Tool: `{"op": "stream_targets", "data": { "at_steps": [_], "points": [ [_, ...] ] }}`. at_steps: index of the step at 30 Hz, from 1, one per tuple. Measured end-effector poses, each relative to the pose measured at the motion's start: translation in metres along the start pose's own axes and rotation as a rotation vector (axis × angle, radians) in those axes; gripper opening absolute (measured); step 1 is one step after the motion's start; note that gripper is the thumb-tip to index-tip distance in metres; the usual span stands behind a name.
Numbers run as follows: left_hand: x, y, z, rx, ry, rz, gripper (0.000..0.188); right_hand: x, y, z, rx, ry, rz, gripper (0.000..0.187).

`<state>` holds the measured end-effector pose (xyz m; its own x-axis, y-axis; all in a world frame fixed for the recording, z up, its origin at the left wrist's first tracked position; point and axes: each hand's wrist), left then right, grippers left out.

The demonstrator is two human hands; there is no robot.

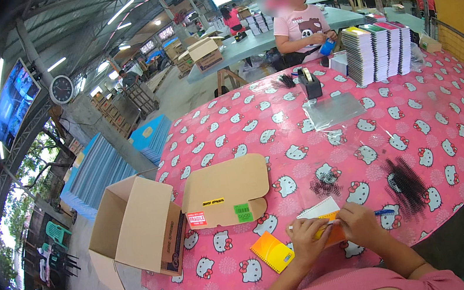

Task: The person places small yellow books onto a table, cuts the ends of plastic binders with shears, and packs them into a cardboard box.

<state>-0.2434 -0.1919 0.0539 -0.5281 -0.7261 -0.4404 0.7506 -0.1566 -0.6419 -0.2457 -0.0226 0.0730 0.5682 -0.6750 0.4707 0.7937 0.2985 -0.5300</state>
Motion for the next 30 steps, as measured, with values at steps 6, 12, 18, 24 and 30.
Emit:
{"op": "stream_targets", "data": {
  "at_steps": [6, 12, 18, 24, 30],
  "points": [
    [0.003, 0.001, -0.004, 0.026, 0.034, 0.014, 0.02, 0.0, -0.003, 0.007, -0.003, -0.111, -0.071, 0.014],
    [0.001, -0.002, -0.001, 0.057, 0.002, 0.016, 0.021, 0.001, -0.006, 0.01, 0.023, -0.136, -0.017, 0.012],
    [0.0, 0.003, -0.003, 0.07, 0.006, 0.027, 0.021, -0.003, -0.001, 0.002, 0.01, -0.105, 0.029, 0.011],
    [0.006, -0.001, -0.006, 0.069, 0.008, 0.035, 0.022, -0.007, -0.003, -0.004, 0.029, -0.04, 0.014, 0.01],
    [0.001, 0.002, -0.005, 0.027, 0.079, 0.138, 0.027, -0.001, -0.004, 0.001, 0.037, -0.09, -0.025, 0.016]
  ]
}}
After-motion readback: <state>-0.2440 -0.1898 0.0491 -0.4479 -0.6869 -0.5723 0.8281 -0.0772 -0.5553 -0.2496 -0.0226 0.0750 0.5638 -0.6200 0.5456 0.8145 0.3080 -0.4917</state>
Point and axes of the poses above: each hand's wrist, its own y-axis away from the middle knuckle, its own z-axis out of the back of the hand, x = y × z, and after that the axes turned 4 degrees about -y, right-handed
